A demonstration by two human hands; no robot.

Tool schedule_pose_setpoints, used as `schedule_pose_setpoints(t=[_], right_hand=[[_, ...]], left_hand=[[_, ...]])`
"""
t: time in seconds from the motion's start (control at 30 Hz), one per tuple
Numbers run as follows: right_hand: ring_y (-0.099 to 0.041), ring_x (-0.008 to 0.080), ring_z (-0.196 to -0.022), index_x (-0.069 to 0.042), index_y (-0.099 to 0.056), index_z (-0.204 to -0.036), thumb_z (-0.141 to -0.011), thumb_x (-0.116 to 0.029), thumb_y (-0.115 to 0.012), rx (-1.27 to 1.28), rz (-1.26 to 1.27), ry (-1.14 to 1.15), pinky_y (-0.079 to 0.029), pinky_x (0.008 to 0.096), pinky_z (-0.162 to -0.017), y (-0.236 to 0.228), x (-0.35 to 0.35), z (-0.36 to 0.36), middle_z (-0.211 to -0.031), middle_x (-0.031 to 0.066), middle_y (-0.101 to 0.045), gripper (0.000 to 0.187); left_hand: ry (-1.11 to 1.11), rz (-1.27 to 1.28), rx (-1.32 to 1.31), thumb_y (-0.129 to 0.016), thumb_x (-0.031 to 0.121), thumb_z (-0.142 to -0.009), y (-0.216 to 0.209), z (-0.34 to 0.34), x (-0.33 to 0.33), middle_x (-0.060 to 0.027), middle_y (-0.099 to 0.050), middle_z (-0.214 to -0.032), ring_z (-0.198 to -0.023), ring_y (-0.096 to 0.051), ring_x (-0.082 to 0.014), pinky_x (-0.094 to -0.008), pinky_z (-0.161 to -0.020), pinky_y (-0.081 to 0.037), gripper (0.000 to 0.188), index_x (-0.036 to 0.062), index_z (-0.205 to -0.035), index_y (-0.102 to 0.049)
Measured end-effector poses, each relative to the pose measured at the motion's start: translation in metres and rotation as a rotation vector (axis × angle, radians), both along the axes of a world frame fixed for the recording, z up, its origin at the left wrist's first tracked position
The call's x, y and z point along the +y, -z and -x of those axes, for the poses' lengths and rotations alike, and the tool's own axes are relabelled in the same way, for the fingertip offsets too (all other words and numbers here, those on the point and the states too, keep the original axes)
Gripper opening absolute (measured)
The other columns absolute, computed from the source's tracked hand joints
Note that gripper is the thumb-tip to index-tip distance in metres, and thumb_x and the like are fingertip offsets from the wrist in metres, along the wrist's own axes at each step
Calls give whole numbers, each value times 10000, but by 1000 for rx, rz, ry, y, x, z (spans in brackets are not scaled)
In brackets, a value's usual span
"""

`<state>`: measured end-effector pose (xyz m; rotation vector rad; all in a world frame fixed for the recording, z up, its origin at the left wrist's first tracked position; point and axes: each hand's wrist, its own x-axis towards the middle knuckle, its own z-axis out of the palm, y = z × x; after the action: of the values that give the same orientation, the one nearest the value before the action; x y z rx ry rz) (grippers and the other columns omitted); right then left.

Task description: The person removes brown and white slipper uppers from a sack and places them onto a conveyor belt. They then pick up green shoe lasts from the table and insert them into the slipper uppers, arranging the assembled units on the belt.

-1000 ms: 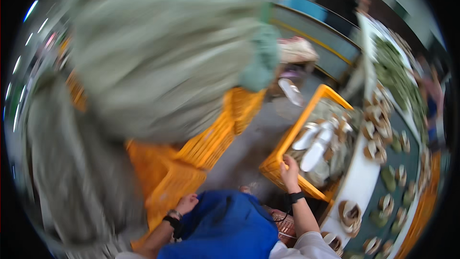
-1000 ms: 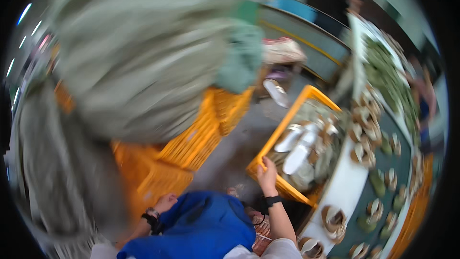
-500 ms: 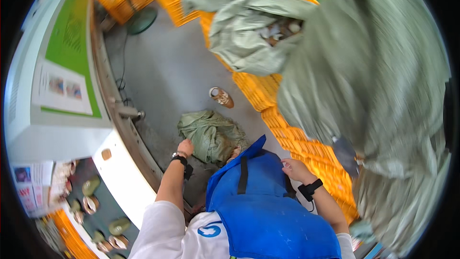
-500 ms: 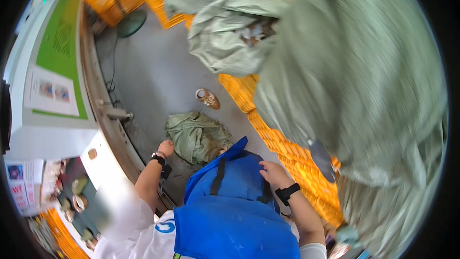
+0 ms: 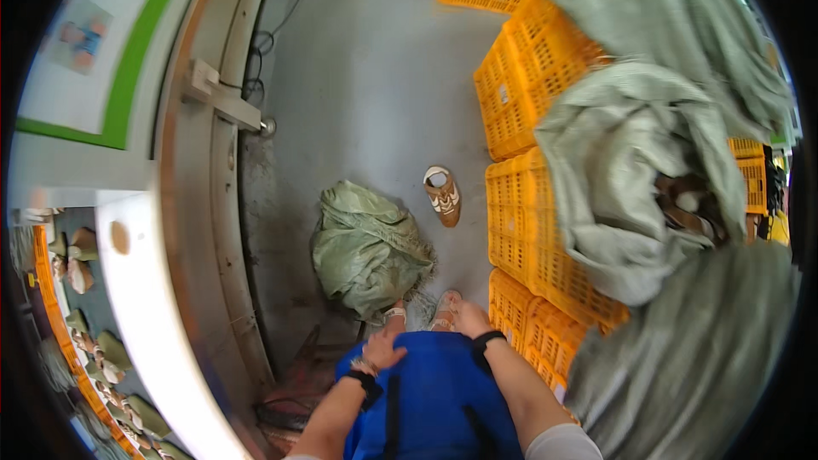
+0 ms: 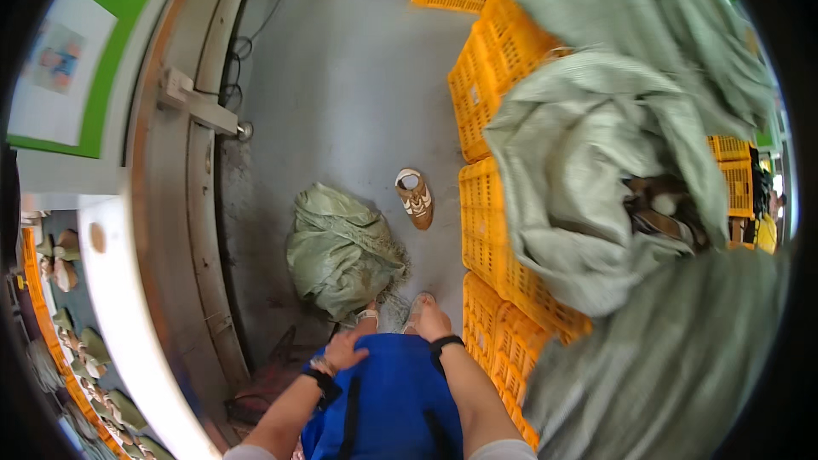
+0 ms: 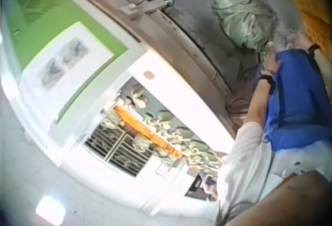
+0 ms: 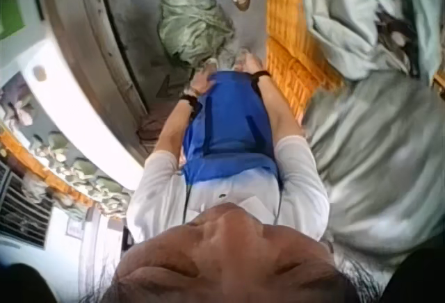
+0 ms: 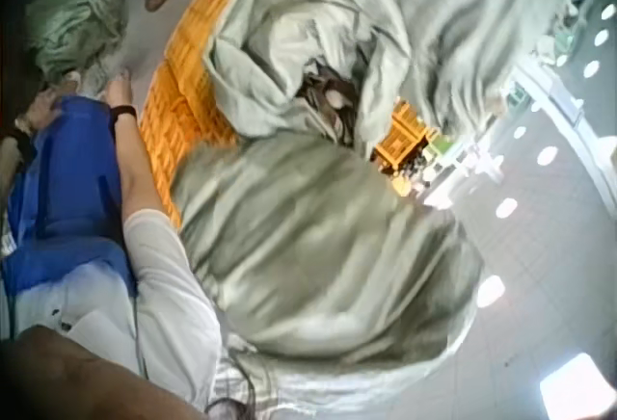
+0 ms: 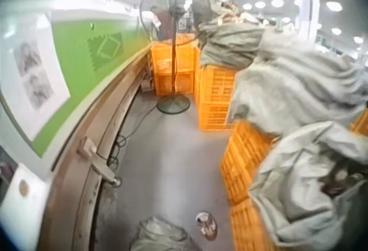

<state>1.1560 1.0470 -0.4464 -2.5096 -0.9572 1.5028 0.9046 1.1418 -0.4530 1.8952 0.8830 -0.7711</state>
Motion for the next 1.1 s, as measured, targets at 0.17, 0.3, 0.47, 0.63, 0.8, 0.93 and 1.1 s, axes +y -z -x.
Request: schedule_pose_setpoints(t=[0.17,0.3,0.47,0.63,0.8,0.93,1.1], right_hand=[[-597,386,-898,-23,-573,-1017,-795,-34,-502,-245,-155,-341,-500,466,-746,178,101,-53,-1147,179,-530,233],[-609,343,-914,-56,-443,-1228,-874,-53,-388,-476,-266,-348,-502,448,-770,301,185,-101,-1228,141,-479,359],[-549,378,-1070,-118,-308,-1392,-899,-171,-414,-298,-71,-238,-465,429,-882,389,175,-132,-1402,137,-388,507],[-660,308,-826,-50,-693,-834,-865,-330,-516,-267,351,-353,-516,441,-738,309,27,-41,-927,170,-672,332],[-602,327,-716,-63,-586,-772,-747,-183,-635,-408,-362,-42,-465,452,-652,75,28,-8,-727,158,-616,133],[-600,346,-794,-66,-616,-947,-790,-245,-661,-297,-551,114,-479,439,-695,-150,68,-20,-844,143,-618,242],[-585,347,-882,-44,-603,-979,-787,-165,-642,-169,-996,-93,-478,418,-767,-358,62,10,-944,155,-605,230]], left_hand=[[-325,47,11,-669,520,-732,9,17,-23,-254,-359,-1361,-1258,-329,-450,-501,-1031,-325,702,155,-1302,-483],[-369,-1,-87,-732,324,-727,5,23,4,-256,-354,-1347,-1234,-351,-434,-496,-1031,-317,671,99,-1292,-450],[-404,-25,-61,-761,226,-707,15,28,19,-252,-374,-1327,-1217,-367,-437,-484,-1017,-326,660,47,-1262,-452],[-426,61,-73,-728,439,-707,36,46,-19,-277,-422,-1280,-1181,-403,-459,-501,-995,-355,633,99,-1207,-544],[-286,-2,-148,-749,391,-699,5,-3,-26,-271,-441,-1276,-1187,-415,-445,-485,-998,-354,702,34,-1244,-487],[-798,112,-600,-678,164,-775,-123,-87,45,-250,-335,-1393,-1310,-328,-330,-388,-1059,-301,811,-26,-1409,-209],[-481,641,-974,-710,298,-758,-332,-134,145,-194,-187,-1485,-1377,-196,-323,-406,-1086,-246,1006,99,-1469,-26]])
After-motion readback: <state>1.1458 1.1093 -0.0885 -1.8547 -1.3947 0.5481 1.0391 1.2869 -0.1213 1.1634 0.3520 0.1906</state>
